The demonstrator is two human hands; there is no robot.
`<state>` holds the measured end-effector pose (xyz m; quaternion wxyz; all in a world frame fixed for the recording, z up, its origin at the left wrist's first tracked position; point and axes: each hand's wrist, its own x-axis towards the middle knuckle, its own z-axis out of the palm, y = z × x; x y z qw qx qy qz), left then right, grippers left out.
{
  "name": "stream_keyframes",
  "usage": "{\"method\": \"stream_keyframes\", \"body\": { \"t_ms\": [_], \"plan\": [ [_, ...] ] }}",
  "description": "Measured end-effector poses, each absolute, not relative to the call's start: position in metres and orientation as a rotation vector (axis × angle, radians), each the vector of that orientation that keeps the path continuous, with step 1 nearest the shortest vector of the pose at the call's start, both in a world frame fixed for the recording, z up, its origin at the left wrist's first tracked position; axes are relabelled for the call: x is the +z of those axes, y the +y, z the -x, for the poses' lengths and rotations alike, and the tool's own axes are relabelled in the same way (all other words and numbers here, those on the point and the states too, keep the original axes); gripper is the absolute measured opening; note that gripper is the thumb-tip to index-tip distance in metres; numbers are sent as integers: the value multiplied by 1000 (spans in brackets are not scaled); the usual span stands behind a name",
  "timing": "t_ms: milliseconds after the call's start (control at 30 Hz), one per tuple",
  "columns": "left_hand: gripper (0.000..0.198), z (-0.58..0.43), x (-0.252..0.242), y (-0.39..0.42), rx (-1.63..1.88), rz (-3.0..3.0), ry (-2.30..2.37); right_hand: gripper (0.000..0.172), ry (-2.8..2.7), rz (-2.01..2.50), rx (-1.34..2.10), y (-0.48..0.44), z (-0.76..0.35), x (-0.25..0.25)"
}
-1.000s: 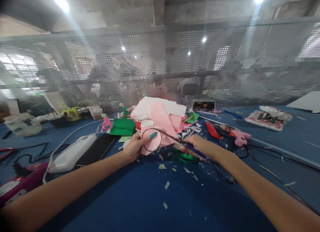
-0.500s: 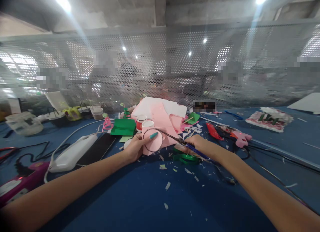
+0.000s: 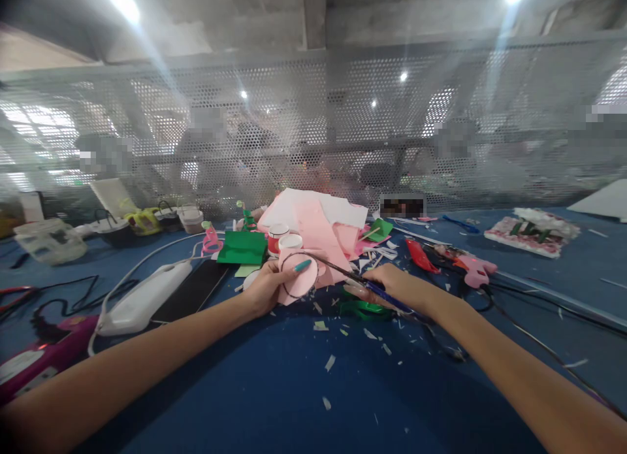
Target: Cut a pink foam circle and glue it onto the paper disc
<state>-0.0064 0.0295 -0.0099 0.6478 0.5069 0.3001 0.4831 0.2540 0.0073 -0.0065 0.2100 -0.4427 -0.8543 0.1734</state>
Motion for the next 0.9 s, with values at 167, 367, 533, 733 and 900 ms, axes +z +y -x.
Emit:
{"method": "stream_keyframes", "body": {
  "t_ms": [167, 367, 533, 733, 900],
  "plan": [
    [30, 6, -10, 28, 1052, -1183, 702, 50, -2415, 1227, 528, 2, -251, -1],
    [33, 7, -9, 28, 1040, -1130, 696, 43, -2449, 1208, 553, 1, -252, 3],
    [34, 9, -11, 30, 1031, -1120, 703, 44, -2407, 1208, 588, 1, -248, 4],
    [36, 9, -15, 33, 1031, -1112, 692, 45, -2379, 1202, 551, 3, -247, 2],
    [37, 10, -14, 33, 1044, -1105, 705, 43, -2406, 1213, 540, 3, -251, 2]
  ]
}}
